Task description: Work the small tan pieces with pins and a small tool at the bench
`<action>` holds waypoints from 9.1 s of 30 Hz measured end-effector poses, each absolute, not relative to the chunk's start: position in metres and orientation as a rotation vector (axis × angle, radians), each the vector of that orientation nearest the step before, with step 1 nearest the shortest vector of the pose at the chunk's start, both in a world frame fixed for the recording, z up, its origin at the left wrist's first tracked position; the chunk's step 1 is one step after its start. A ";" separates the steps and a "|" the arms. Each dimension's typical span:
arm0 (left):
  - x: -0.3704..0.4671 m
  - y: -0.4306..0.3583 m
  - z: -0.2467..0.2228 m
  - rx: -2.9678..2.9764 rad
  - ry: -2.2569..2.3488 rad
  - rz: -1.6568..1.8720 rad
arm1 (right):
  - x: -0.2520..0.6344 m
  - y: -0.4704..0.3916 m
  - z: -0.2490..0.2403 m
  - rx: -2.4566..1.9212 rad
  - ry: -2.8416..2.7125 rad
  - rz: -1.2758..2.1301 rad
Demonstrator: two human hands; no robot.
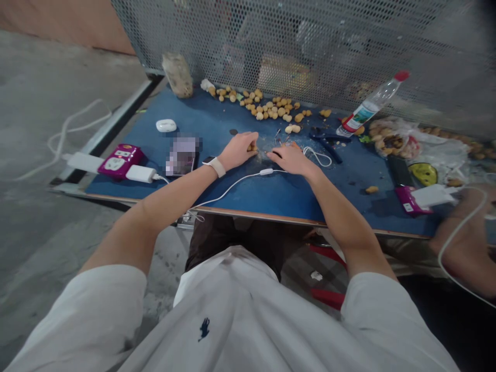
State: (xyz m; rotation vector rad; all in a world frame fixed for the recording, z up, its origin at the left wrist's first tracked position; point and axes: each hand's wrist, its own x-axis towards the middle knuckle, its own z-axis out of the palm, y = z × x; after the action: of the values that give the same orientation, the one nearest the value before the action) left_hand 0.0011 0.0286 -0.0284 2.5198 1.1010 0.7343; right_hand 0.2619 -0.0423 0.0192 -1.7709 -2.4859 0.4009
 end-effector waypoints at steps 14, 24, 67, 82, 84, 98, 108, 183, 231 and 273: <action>0.002 0.036 -0.037 2.478 1.122 0.846 | 0.258 -0.046 0.018 -1.803 -2.468 0.382; 0.000 0.035 -0.034 2.460 1.163 0.833 | 0.252 -0.050 0.021 -1.839 -2.451 0.372; -0.007 0.023 -0.022 2.625 1.062 0.615 | 0.252 -0.047 0.025 -1.827 -2.479 0.283; -0.008 0.026 -0.025 2.605 0.997 0.623 | 0.260 -0.044 0.018 -1.727 -2.522 0.267; -0.007 0.026 -0.026 2.600 1.002 0.623 | 0.260 -0.042 0.016 -1.742 -2.510 0.262; -0.009 0.022 -0.019 2.574 0.999 0.611 | 0.263 -0.040 0.014 -1.760 -2.430 0.380; -0.007 0.019 -0.018 2.592 1.045 0.560 | 0.265 -0.039 0.020 -1.726 -2.486 0.458; -0.004 0.017 -0.023 2.497 1.116 0.696 | 0.265 -0.037 0.009 -1.708 -2.372 0.408; -0.005 0.017 -0.019 2.435 1.156 0.741 | 0.256 -0.045 0.018 -1.743 -2.349 0.418; -0.007 0.025 -0.026 2.448 1.160 0.752 | 0.263 -0.037 0.008 -1.708 -2.357 0.415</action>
State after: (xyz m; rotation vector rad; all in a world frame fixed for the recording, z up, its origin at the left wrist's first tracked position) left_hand -0.0070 0.0246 -0.0258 2.4483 1.1597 0.7524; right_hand 0.2627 -0.0372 0.0083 -1.7078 -2.3568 0.4147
